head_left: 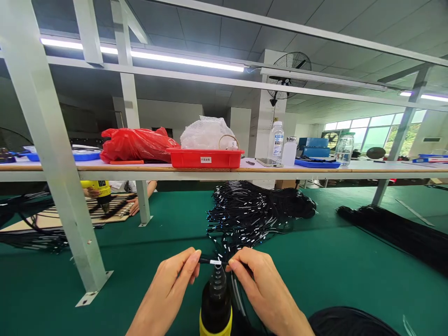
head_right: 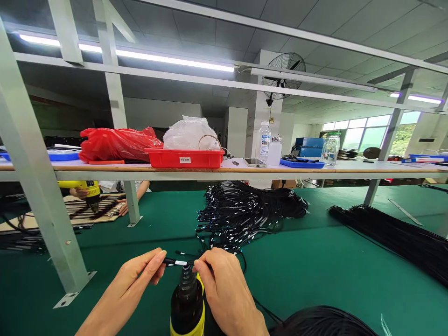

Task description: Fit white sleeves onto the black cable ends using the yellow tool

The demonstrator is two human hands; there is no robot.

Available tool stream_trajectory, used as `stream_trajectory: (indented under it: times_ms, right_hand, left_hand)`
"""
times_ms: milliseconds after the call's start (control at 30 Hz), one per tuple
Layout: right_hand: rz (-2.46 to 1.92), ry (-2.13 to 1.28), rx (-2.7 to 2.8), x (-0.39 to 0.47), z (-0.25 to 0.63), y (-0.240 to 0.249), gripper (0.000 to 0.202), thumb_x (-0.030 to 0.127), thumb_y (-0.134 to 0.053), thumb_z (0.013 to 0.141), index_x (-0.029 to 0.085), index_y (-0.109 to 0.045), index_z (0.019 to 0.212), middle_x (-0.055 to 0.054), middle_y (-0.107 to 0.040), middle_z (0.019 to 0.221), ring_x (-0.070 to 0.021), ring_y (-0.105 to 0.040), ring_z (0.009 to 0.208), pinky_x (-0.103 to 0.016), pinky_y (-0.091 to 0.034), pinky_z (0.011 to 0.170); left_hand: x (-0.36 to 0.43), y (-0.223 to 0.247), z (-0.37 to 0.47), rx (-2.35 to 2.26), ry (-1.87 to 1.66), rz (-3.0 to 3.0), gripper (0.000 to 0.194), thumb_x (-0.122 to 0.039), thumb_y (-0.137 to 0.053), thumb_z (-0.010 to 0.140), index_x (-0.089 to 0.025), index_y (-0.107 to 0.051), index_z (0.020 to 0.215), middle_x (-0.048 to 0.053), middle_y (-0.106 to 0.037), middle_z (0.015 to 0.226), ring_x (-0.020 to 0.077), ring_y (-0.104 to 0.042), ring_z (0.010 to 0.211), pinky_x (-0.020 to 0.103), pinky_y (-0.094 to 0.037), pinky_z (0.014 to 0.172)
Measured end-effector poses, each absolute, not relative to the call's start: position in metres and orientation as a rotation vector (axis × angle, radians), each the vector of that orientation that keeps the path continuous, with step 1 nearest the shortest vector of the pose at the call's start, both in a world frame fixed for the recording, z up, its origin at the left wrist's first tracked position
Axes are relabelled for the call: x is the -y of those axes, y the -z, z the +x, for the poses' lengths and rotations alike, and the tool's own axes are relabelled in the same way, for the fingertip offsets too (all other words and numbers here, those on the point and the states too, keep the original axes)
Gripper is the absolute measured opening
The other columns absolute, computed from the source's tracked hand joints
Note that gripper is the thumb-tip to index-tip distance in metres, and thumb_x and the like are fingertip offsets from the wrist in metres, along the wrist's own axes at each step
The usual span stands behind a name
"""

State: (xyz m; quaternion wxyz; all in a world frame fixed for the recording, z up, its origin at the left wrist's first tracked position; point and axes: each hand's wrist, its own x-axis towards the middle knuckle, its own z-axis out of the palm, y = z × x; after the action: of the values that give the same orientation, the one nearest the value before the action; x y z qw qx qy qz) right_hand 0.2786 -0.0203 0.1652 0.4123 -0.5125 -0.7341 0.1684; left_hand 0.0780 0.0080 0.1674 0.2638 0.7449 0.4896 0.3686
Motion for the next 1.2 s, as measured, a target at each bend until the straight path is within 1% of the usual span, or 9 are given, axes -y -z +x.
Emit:
stream_trajectory:
  times_ms: [200,333,500,633,767,833,933,1067,1200]
  right_hand:
    - [-1.288,-0.443,1.862,0.019,0.278,-0.166,0.028,0.021,-0.047,0.097,0.019,-0.066,0.077,0.0,-0.067,0.078,-0.0159,-0.058,0.074,-0.025,-0.038,0.069]
    - [-1.299,-0.446,1.808,0.017,0.276,-0.161,0.025,0.022,-0.051,0.095,0.02,-0.067,0.076,0.0,-0.067,0.077,-0.0166,-0.058,0.074,-0.026,-0.038,0.068]
    - [-1.275,-0.467,1.727,0.014,0.274,-0.156,0.018,0.016,-0.057,0.089,0.02,-0.068,0.076,0.001,-0.069,0.078,-0.0171,-0.06,0.079,-0.025,-0.039,0.07]
    - [-1.284,-0.463,1.701,0.013,0.273,-0.16,0.017,0.012,-0.059,0.086,0.02,-0.067,0.072,0.001,-0.067,0.074,-0.0159,-0.059,0.073,-0.025,-0.038,0.067]
    - [-1.276,-0.455,1.687,0.012,0.272,-0.164,0.017,0.009,-0.059,0.083,0.019,-0.067,0.071,0.001,-0.066,0.073,-0.0159,-0.059,0.073,-0.024,-0.038,0.065]
    - [-1.264,-0.438,1.702,0.011,0.273,-0.163,0.017,0.009,-0.059,0.082,0.019,-0.066,0.07,0.001,-0.065,0.071,-0.0155,-0.058,0.071,-0.024,-0.038,0.063]
    - [-1.268,-0.412,1.735,0.011,0.274,-0.161,0.019,0.016,-0.058,0.087,0.019,-0.065,0.07,0.001,-0.065,0.072,-0.0149,-0.057,0.069,-0.024,-0.037,0.062]
    - [-1.281,-0.407,1.788,0.014,0.274,-0.16,0.033,0.024,-0.049,0.096,0.019,-0.062,0.066,0.003,-0.063,0.065,-0.0124,-0.053,0.062,-0.024,-0.032,0.059]
    - [-1.277,-0.413,1.784,0.015,0.274,-0.162,0.03,0.024,-0.049,0.095,0.019,-0.061,0.069,0.001,-0.062,0.068,-0.0136,-0.054,0.066,-0.024,-0.034,0.061]
  left_hand:
    - [-0.005,-0.17,0.081,-1.275,-0.992,1.932,0.045,-0.057,-0.03,0.097,-0.023,-0.039,0.069,-0.005,-0.043,0.069,0.0159,-0.043,0.067,0.025,-0.035,0.064]
    - [-0.009,-0.168,0.08,-1.31,-0.994,1.957,0.047,-0.06,-0.032,0.096,-0.023,-0.04,0.068,-0.005,-0.038,0.067,0.0154,-0.038,0.064,0.025,-0.031,0.061]
    - [-0.012,-0.167,0.078,-1.326,-1.008,1.997,0.046,-0.061,-0.035,0.093,-0.023,-0.043,0.07,-0.006,-0.034,0.067,0.0151,-0.034,0.063,0.024,-0.031,0.058]
    - [-0.01,-0.169,0.079,-1.338,-1.052,2.036,0.041,-0.059,-0.039,0.093,-0.024,-0.051,0.077,-0.005,-0.041,0.068,0.0156,-0.039,0.062,0.023,-0.034,0.057]
    - [-0.007,-0.169,0.08,-1.337,-1.072,2.038,0.033,-0.055,-0.043,0.093,-0.025,-0.055,0.087,-0.002,-0.055,0.078,0.0188,-0.05,0.073,0.023,-0.039,0.058]
    - [-0.007,-0.17,0.08,-1.332,-1.073,2.032,0.032,-0.055,-0.043,0.093,-0.025,-0.055,0.09,-0.001,-0.057,0.081,0.0195,-0.052,0.076,0.023,-0.039,0.058]
    - [-0.007,-0.169,0.08,-1.335,-1.058,2.041,0.036,-0.056,-0.04,0.094,-0.025,-0.053,0.082,-0.003,-0.051,0.074,0.0173,-0.048,0.069,0.023,-0.038,0.059]
    - [-0.009,-0.166,0.079,-1.364,-1.065,2.016,0.048,-0.058,-0.034,0.095,-0.022,-0.044,0.064,-0.004,-0.046,0.065,0.0157,-0.046,0.063,0.024,-0.036,0.062]
    - [-0.008,-0.166,0.078,-1.354,-1.067,2.013,0.047,-0.058,-0.036,0.094,-0.022,-0.046,0.066,-0.004,-0.046,0.066,0.0156,-0.045,0.063,0.023,-0.036,0.06]
